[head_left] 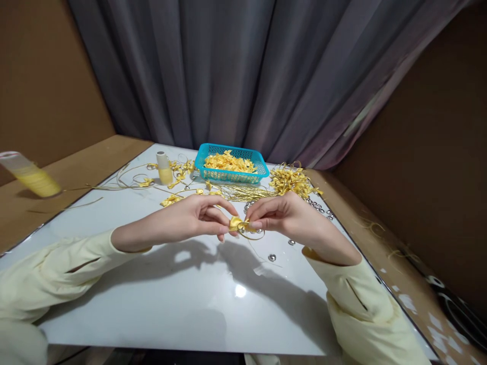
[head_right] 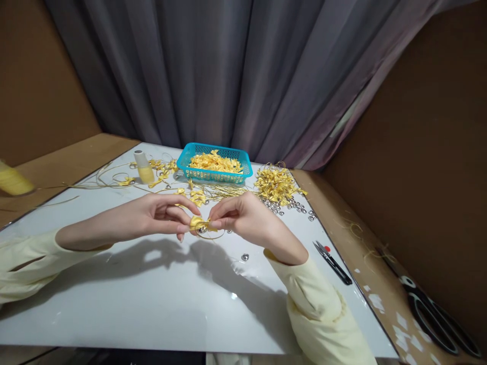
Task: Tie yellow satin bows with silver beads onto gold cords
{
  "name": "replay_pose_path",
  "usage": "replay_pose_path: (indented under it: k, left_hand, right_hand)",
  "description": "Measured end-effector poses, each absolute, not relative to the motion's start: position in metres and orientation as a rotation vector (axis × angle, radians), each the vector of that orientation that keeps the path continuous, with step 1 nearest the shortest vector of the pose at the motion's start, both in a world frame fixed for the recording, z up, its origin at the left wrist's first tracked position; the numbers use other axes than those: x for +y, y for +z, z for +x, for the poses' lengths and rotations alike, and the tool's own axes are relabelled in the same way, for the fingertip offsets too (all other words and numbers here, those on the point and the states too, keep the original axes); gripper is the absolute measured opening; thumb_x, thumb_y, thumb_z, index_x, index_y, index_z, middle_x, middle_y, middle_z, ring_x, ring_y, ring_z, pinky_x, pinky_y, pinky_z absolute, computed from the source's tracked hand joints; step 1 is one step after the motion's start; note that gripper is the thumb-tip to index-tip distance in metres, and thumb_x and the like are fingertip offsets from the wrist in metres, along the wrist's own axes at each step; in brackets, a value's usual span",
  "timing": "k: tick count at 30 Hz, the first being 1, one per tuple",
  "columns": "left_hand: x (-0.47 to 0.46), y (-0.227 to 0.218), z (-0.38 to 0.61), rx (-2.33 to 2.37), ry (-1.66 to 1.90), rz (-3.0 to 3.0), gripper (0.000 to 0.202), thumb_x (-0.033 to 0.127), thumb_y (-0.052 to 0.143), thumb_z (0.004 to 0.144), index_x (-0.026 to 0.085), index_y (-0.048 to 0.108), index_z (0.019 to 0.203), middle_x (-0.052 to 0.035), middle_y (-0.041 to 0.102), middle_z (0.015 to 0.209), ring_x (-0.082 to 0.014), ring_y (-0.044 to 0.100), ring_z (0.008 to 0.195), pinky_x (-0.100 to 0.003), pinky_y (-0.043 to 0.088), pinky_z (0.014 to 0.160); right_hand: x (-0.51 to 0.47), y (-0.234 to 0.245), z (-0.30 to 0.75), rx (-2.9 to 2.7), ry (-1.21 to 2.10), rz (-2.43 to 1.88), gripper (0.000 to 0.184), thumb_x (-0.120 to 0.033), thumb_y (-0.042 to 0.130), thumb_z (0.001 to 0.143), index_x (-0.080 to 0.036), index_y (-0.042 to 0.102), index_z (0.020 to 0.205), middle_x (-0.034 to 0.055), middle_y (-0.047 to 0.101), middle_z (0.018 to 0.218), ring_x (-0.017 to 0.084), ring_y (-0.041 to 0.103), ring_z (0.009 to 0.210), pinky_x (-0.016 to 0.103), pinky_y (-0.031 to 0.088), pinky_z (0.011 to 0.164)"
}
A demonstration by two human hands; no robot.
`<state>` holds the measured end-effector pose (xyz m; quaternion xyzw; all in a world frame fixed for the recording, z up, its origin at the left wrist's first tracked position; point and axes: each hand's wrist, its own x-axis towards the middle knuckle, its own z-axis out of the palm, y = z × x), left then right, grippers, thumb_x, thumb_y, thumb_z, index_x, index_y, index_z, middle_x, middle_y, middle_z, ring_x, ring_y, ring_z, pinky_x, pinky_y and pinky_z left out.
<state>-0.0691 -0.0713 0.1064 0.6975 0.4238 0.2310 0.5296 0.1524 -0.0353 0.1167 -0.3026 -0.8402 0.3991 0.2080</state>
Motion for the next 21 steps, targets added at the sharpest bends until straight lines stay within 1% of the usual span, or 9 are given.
replay_pose_path:
  k: [3, 5, 6, 9, 11, 12, 16, 21]
  left_hand:
    - [-0.07, 0.108, -0.07, 1.03, 0.502, 1.69, 0.022, 0.026, 0.059, 0.079, 0.02, 0.054, 0.099, 0.0023, 0.069, 0.076, -0.0146, 0.065, 0.073, -0.025, 0.048, 0.066]
    - [-0.068, 0.107, -0.07, 1.025, 0.442, 1.736, 0.017, 0.034, 0.057, 0.082, 0.019, 0.056, 0.092, 0.0012, 0.07, 0.076, -0.0148, 0.065, 0.071, -0.025, 0.048, 0.065]
    - [-0.067, 0.106, -0.07, 1.021, 0.418, 1.771, 0.019, 0.037, 0.054, 0.084, 0.019, 0.057, 0.085, 0.0006, 0.071, 0.075, -0.0147, 0.064, 0.07, -0.025, 0.047, 0.065]
    - [-0.067, 0.102, -0.067, 1.014, 0.398, 1.891, 0.041, 0.043, 0.041, 0.091, 0.016, 0.061, 0.069, -0.001, 0.07, 0.07, -0.0137, 0.063, 0.067, -0.023, 0.045, 0.065]
    - [-0.068, 0.099, -0.064, 0.991, 0.401, 1.93, 0.049, 0.042, 0.034, 0.095, 0.016, 0.064, 0.066, -0.0013, 0.07, 0.069, -0.0129, 0.062, 0.067, -0.023, 0.044, 0.066]
    - [-0.069, 0.097, -0.063, 0.978, 0.401, 1.938, 0.049, 0.04, 0.033, 0.095, 0.016, 0.065, 0.067, -0.0011, 0.07, 0.07, -0.0126, 0.062, 0.068, -0.022, 0.044, 0.067]
    - [-0.072, 0.089, -0.06, 0.995, 0.436, 2.005, 0.044, 0.033, 0.035, 0.096, 0.016, 0.065, 0.069, 0.0005, 0.069, 0.069, -0.0107, 0.063, 0.068, -0.02, 0.044, 0.071]
    - [-0.074, 0.083, -0.057, 1.069, 0.485, 2.207, 0.041, 0.032, 0.032, 0.096, 0.016, 0.058, 0.068, 0.0007, 0.065, 0.064, -0.0108, 0.061, 0.062, -0.02, 0.041, 0.065]
  right_hand:
    - [-0.037, 0.117, 0.15, -2.353, 1.097, -0.813, 0.012, -0.022, 0.063, 0.079, -0.017, 0.068, 0.069, 0.0044, 0.068, 0.078, 0.015, 0.062, 0.07, 0.027, 0.051, 0.062]
    - [-0.039, 0.118, 0.148, -2.372, 1.078, -0.804, 0.012, -0.018, 0.062, 0.079, -0.017, 0.068, 0.069, 0.0041, 0.068, 0.077, 0.014, 0.061, 0.069, 0.027, 0.051, 0.062]
    - [-0.041, 0.118, 0.147, -2.384, 1.062, -0.808, 0.012, -0.015, 0.061, 0.079, -0.016, 0.068, 0.069, 0.004, 0.068, 0.076, 0.014, 0.061, 0.068, 0.026, 0.051, 0.061]
    - [-0.047, 0.118, 0.142, -2.419, 0.996, -0.84, 0.015, -0.007, 0.06, 0.079, -0.015, 0.067, 0.069, 0.0036, 0.067, 0.075, 0.013, 0.06, 0.067, 0.024, 0.049, 0.06]
    - [-0.051, 0.118, 0.14, -2.426, 0.94, -0.85, 0.016, -0.003, 0.059, 0.077, -0.015, 0.067, 0.068, 0.003, 0.067, 0.074, 0.012, 0.06, 0.068, 0.024, 0.048, 0.061]
    - [-0.053, 0.117, 0.139, -2.431, 0.911, -0.857, 0.017, -0.002, 0.059, 0.077, -0.015, 0.067, 0.068, 0.0026, 0.067, 0.074, 0.012, 0.06, 0.068, 0.023, 0.048, 0.061]
    - [-0.057, 0.115, 0.136, -2.466, 0.834, -0.935, 0.021, 0.002, 0.057, 0.076, -0.014, 0.069, 0.07, 0.003, 0.068, 0.075, 0.013, 0.06, 0.068, 0.024, 0.046, 0.064]
    - [-0.059, 0.113, 0.132, -2.466, 0.788, -1.023, 0.021, 0.002, 0.058, 0.073, -0.014, 0.069, 0.065, 0.004, 0.067, 0.077, 0.013, 0.059, 0.067, 0.025, 0.044, 0.062]
